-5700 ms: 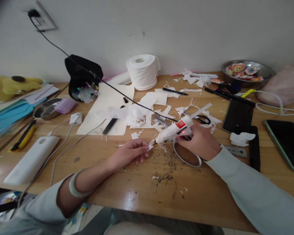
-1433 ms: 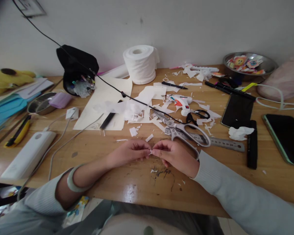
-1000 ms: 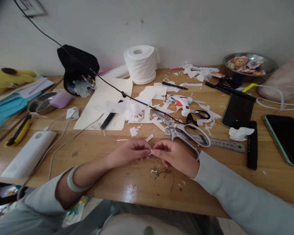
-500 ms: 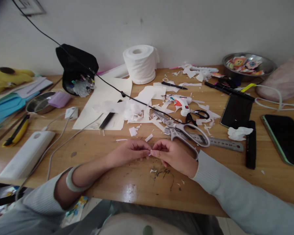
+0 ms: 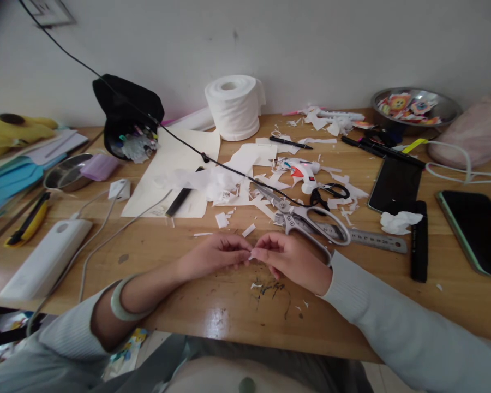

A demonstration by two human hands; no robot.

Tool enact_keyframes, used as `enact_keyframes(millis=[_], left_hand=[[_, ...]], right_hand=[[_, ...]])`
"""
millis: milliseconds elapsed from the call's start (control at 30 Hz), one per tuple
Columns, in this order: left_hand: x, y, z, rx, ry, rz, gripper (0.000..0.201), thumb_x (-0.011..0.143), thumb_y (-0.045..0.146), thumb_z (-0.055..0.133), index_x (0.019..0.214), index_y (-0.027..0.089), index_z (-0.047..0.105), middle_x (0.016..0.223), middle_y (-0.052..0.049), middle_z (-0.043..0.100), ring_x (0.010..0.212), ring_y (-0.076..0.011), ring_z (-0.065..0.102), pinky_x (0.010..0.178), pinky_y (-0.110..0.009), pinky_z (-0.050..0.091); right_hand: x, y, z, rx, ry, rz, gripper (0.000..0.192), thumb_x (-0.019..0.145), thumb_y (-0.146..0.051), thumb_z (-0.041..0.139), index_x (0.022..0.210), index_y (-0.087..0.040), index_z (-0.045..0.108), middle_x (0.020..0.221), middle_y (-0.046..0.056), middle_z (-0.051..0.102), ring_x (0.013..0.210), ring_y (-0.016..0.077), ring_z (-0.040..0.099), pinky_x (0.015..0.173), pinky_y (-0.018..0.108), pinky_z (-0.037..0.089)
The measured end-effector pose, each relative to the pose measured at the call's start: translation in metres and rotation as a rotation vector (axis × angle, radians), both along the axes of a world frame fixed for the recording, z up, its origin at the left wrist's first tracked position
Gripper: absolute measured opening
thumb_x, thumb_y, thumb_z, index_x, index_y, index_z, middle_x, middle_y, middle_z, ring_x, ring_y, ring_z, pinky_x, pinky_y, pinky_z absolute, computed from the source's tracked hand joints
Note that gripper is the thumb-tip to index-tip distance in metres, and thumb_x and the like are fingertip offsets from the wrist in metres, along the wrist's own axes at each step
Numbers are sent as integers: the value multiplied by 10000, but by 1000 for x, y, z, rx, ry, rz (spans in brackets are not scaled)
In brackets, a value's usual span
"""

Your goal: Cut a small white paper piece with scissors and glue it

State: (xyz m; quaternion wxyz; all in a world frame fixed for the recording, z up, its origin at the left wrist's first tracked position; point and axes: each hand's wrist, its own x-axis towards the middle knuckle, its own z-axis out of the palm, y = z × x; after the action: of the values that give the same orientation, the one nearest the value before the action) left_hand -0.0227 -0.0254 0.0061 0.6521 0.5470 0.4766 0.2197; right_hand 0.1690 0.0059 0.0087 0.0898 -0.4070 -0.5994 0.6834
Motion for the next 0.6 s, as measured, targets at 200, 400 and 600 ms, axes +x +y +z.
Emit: enact_keyframes(millis=[200,400,600], left_hand=[[0,0,0,-23,-22,10,193,787,301,562,855,145,652,705,7,594,588,-69,476,555,-194,359],[0,0,2,-4,15,11,185,782,290,571,839,143,668,699,4,602,595,-69,470,564,-187,364],[1,0,3,5,15,1,166,779,279,576,811,148,672,684,8,598,599,-70,470,570,-188,360]], right_hand=[[0,1,0,-2,2,0,335,776,-490,531,842,-162,517,503,-72,470,440,57,427,471,221,342],[-2,0,5,30,-27,0,320,746,-473,571,814,-165,515,509,-73,473,432,50,417,448,214,323],[-3,-2,-1,33,-46,-19,326,745,-488,565,814,-176,500,498,-81,459,417,53,421,430,211,324]])
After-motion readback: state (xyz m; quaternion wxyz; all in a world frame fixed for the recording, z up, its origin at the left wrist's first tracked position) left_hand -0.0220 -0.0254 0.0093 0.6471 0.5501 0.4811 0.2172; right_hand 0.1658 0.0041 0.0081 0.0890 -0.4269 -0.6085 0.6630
